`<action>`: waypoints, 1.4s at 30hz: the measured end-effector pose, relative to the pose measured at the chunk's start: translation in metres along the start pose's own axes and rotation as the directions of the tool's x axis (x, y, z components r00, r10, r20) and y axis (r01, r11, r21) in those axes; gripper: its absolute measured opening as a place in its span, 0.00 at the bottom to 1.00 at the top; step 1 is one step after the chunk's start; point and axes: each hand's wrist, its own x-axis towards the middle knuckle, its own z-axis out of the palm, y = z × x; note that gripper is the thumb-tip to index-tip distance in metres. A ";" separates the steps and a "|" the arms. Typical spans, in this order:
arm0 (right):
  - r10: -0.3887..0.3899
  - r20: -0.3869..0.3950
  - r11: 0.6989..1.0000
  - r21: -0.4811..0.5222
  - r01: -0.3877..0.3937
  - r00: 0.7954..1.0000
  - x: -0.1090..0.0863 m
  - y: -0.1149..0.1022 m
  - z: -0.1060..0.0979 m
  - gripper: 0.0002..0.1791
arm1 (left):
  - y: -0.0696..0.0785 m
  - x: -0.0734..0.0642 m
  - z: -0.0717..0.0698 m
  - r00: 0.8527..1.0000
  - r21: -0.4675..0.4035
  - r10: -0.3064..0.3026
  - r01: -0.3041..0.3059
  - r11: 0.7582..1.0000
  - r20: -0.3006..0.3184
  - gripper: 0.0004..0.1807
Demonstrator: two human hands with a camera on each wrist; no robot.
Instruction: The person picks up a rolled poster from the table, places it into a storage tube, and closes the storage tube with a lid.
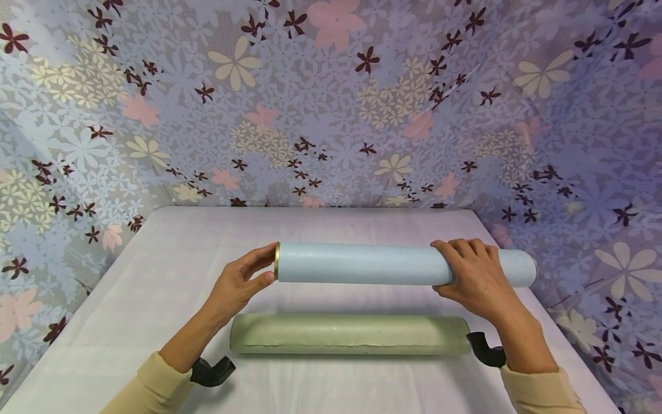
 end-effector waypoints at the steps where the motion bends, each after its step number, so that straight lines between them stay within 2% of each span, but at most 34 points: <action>1: 0.000 0.000 1.000 0.002 0.000 1.000 0.000 0.000 0.000 0.45 | 0.000 0.000 0.000 1.000 0.002 0.002 -0.002 1.000 -0.002 0.29; 8: -0.012 -0.011 1.000 0.005 0.012 1.000 0.002 0.000 0.001 0.44 | 0.002 0.002 0.001 1.000 0.040 0.018 -0.017 0.999 -0.006 0.29; 15: -0.037 -0.032 0.999 -0.013 0.037 0.999 0.004 0.001 0.000 0.46 | 0.002 0.003 0.000 1.000 0.103 0.000 0.001 0.995 -0.008 0.31; 24: -0.030 -0.034 0.999 -0.022 0.029 0.999 0.005 -0.004 -0.002 0.46 | 0.006 0.001 -0.007 1.000 0.121 -0.014 0.013 0.993 0.010 0.31; 31: -0.008 -0.033 1.000 -0.017 0.008 0.999 0.009 -0.008 -0.005 0.46 | 0.013 -0.001 -0.014 0.999 0.174 0.025 -0.031 0.984 0.037 0.31; 38: -0.005 -0.034 1.000 0.001 0.005 0.999 0.011 -0.010 -0.005 0.46 | 0.017 -0.001 -0.017 0.999 0.164 0.040 -0.043 0.985 0.024 0.30; 42: -0.007 -0.034 1.000 0.000 0.007 0.999 0.012 -0.011 -0.006 0.46 | 0.022 0.000 -0.019 0.997 0.178 0.078 -0.079 0.981 0.014 0.30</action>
